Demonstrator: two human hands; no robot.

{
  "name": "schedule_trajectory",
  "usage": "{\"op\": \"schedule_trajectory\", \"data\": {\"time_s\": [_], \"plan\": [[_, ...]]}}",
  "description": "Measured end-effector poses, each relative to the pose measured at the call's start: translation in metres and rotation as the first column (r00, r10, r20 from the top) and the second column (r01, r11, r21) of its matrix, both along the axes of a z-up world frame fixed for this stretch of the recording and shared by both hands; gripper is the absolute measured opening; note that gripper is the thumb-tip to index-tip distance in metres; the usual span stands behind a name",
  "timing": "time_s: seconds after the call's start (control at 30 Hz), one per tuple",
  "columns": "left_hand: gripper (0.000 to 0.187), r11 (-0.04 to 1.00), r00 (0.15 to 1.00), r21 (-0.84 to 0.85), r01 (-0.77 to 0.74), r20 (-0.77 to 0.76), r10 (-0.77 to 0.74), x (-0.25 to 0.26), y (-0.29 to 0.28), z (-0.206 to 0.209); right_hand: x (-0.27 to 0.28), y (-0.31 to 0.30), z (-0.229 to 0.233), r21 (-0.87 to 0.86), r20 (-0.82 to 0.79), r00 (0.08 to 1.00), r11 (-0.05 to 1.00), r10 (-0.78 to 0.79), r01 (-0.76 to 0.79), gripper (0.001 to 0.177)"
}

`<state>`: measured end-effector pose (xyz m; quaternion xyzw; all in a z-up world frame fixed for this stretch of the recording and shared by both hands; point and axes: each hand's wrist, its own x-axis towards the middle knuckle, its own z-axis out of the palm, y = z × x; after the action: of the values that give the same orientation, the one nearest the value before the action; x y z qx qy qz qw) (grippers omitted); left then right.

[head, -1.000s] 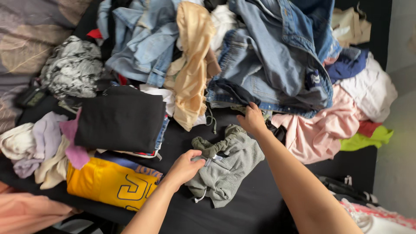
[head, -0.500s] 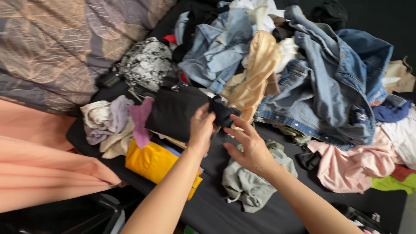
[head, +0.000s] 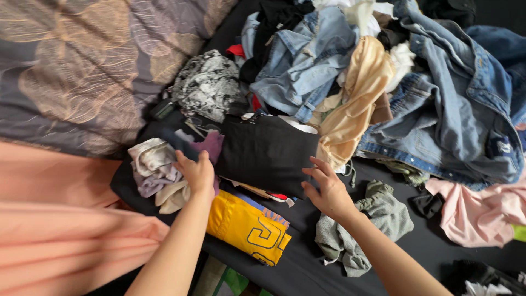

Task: The person folds a pink top, a pair of green shorts, and a pair of denim shorts on a bed. They then place the folded items into a drawer.

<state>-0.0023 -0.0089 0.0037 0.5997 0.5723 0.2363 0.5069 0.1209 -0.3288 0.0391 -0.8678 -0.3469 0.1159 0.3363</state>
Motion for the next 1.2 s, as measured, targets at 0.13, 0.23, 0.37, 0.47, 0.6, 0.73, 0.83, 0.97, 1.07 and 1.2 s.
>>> {"op": "schedule_trajectory", "data": {"time_s": [0.13, 0.23, 0.37, 0.47, 0.6, 0.73, 0.83, 0.97, 1.07, 1.2], "plan": [[0.076, 0.836, 0.938, 0.448, 0.317, -0.017, -0.347, 0.028, -0.060, 0.017, -0.004, -0.050, -0.052, -0.129, 0.146, 0.906, 0.901, -0.396, 0.415, 0.065], [0.071, 0.627, 0.790, 0.623, 0.468, 0.023, -0.612, 0.047, -0.127, 0.039, -0.025, -0.098, -0.079, -0.566, -0.070, 0.645, 0.562, -0.761, 0.603, 0.120], [0.062, 0.404, 0.530, 0.656, 0.638, 0.006, -0.848, 0.054, -0.201, 0.047, -0.054, -0.134, -0.114, -0.665, -0.137, 0.390, 0.376, -0.911, 0.645, 0.141], [0.060, 0.307, 0.359, 0.549, 0.777, 0.014, -0.933, 0.054, -0.234, 0.017, -0.067, -0.143, -0.139, -0.611, -0.140, 0.363, 0.368, -0.921, 0.700, 0.140], [0.059, 0.326, 0.349, 0.221, 0.919, -0.073, -0.934, 0.068, -0.265, -0.060, -0.075, -0.158, -0.169, -0.527, -0.080, 0.478, 0.445, -0.874, 0.724, 0.115], [0.065, 0.345, 0.328, -0.094, 0.934, -0.158, -0.931, 0.098, -0.280, -0.120, -0.060, -0.210, -0.178, -0.354, -0.118, 0.588, 0.587, -0.800, 0.728, 0.072], [0.069, 0.374, 0.352, -0.137, 0.917, -0.162, -0.922, 0.110, -0.291, -0.129, -0.024, -0.267, -0.167, 0.164, -0.192, 0.556, 0.532, -0.809, 0.830, 0.052], [0.066, 0.455, 0.457, -0.186, 0.871, -0.036, -0.889, 0.106, -0.292, -0.106, 0.024, -0.300, -0.154, -0.069, -0.085, 0.520, 0.525, -0.850, 0.848, 0.066], [0.063, 0.467, 0.474, -0.165, 0.869, 0.010, -0.880, 0.088, -0.281, -0.089, 0.061, -0.263, -0.170, -0.185, -0.093, 0.635, 0.640, -0.767, 0.746, 0.096], [0.060, 0.503, 0.516, -0.186, 0.844, 0.024, -0.856, 0.058, -0.271, -0.090, 0.073, -0.183, -0.199, -0.454, 0.054, 0.605, 0.521, -0.794, 0.723, 0.102]]}}
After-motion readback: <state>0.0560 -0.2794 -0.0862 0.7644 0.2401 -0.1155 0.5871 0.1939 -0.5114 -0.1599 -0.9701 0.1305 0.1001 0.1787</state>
